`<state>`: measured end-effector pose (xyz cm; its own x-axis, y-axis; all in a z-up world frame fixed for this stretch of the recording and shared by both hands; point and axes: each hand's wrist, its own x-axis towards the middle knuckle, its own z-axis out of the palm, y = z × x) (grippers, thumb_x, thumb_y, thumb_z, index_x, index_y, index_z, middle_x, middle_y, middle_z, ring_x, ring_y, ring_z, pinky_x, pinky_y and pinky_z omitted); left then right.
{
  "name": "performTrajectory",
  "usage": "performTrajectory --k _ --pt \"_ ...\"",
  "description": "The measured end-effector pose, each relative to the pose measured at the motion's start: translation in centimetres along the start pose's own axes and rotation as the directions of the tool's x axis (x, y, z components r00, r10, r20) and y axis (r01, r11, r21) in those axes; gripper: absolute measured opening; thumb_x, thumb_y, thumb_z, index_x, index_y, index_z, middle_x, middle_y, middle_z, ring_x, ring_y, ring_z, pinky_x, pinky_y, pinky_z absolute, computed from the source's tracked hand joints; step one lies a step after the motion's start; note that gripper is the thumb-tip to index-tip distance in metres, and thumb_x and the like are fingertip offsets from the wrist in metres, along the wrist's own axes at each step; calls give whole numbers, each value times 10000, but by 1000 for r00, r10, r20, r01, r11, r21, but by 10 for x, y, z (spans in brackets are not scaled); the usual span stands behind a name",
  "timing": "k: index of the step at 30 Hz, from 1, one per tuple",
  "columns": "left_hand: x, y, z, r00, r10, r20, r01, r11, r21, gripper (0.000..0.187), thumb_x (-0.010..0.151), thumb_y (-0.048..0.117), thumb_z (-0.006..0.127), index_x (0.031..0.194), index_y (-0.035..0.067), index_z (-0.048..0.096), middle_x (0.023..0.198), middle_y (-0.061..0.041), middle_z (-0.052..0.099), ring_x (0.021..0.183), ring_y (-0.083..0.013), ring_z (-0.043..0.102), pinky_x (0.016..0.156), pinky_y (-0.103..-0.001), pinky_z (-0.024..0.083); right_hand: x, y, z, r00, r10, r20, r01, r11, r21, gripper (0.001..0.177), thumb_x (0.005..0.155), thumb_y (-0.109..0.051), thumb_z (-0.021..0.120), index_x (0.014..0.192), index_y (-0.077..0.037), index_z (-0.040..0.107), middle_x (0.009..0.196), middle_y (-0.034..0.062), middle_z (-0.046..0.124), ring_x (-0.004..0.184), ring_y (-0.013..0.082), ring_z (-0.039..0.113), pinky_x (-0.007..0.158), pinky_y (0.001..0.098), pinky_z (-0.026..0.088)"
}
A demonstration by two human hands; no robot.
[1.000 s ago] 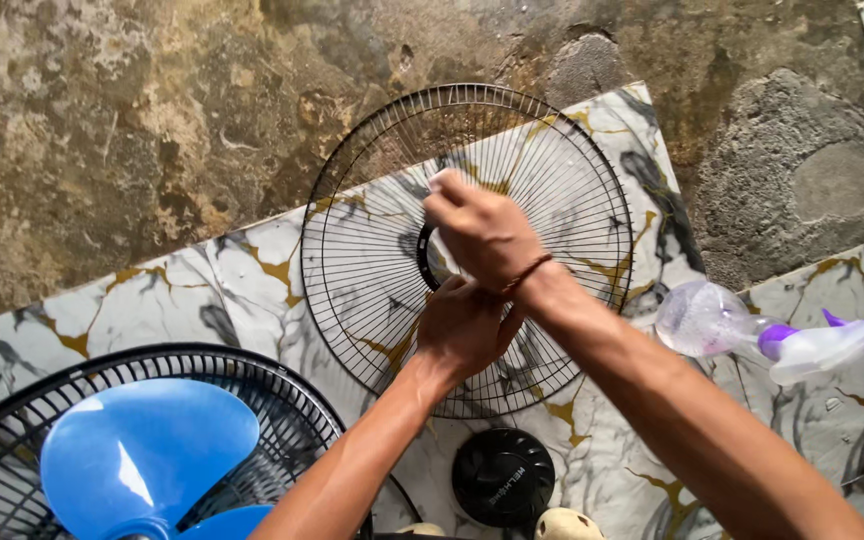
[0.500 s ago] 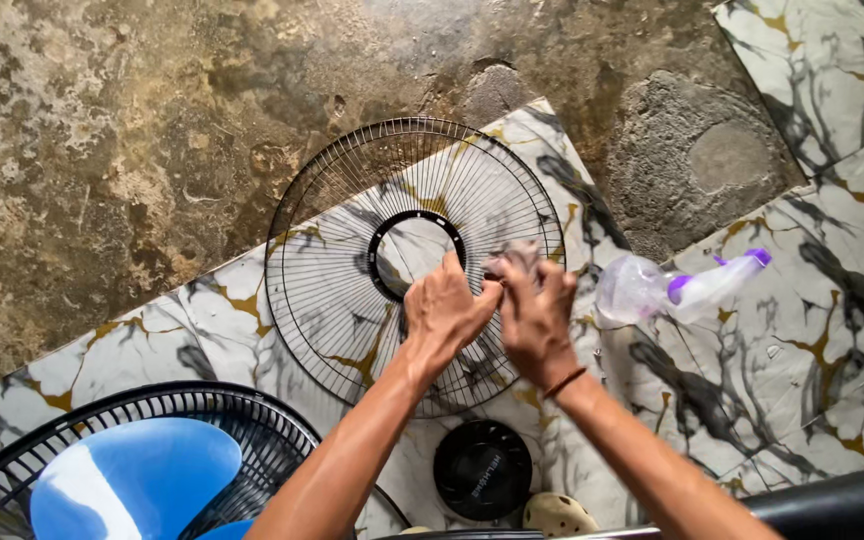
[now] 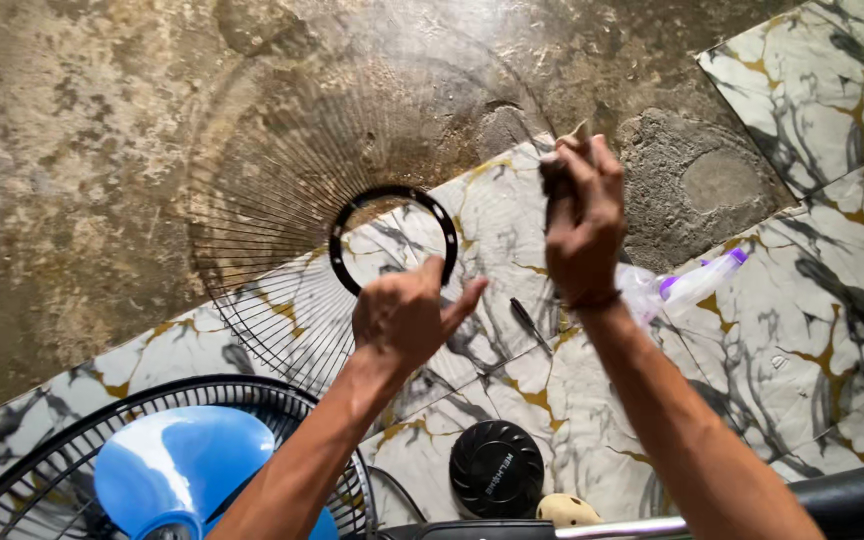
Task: The person wipes a fan cage with a cloth, then places a black plastic hub cap onto the cage and secures it by tightening screws with a screwdriver. The person handles the fan cage, hub cap, cloth, and screwdriver during the process.
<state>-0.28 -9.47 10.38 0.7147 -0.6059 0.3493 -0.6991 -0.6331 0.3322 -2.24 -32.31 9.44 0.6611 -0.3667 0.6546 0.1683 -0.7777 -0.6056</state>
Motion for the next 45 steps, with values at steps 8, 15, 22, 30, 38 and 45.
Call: performTrajectory --k 8,15,22,30,38,45 --pt "-17 7 6 961 242 135 -249 968 34 627 926 674 578 666 103 582 423 11 494 323 -127 421 320 -319 365 -35 -86 5 891 -354 285 310 932 188 259 982 32 585 1225 35 676 1405 206 607 1399 381 550 1250 535 345" --pt "-23 18 5 956 272 109 -283 954 102 606 961 659 593 652 138 560 413 59 415 314 -64 366 313 -288 356 22 -14 11 994 -107 13 107 994 -36 306 1030 54 526 1261 -14 715 1477 272 562 1413 411 516 1181 409 479" --pt "-5 -35 -22 987 -29 157 26 999 25 634 900 686 636 647 105 603 440 10 511 319 -107 420 289 -344 378 -32 -21 -13 975 -2 220 -8 999 43 350 955 25 545 1279 0 678 1325 197 669 1232 324 683 1082 380 545" --pt "-3 -56 -4 861 -448 240 499 653 -570 569 904 585 701 664 77 611 559 -12 523 489 -94 431 431 -331 321 -34 -41 -30 939 332 88 -332 812 480 456 1016 -69 576 1464 8 530 1278 150 674 1054 180 703 864 285 590" --pt "29 -59 15 790 -592 158 203 9 -979 567 943 587 677 765 50 648 572 15 520 481 -101 472 460 -270 350 -56 -132 11 894 129 430 -442 415 795 440 1024 -11 501 1456 4 584 1418 174 599 1279 231 578 1068 324 491" --pt "-13 -107 66 872 -357 335 -24 -715 -699 611 979 619 572 863 25 655 583 -79 601 510 -223 611 564 -410 539 -103 -110 31 633 -171 755 -446 717 536 454 1016 -5 510 1468 -44 523 1650 163 356 1524 310 373 1235 382 320"
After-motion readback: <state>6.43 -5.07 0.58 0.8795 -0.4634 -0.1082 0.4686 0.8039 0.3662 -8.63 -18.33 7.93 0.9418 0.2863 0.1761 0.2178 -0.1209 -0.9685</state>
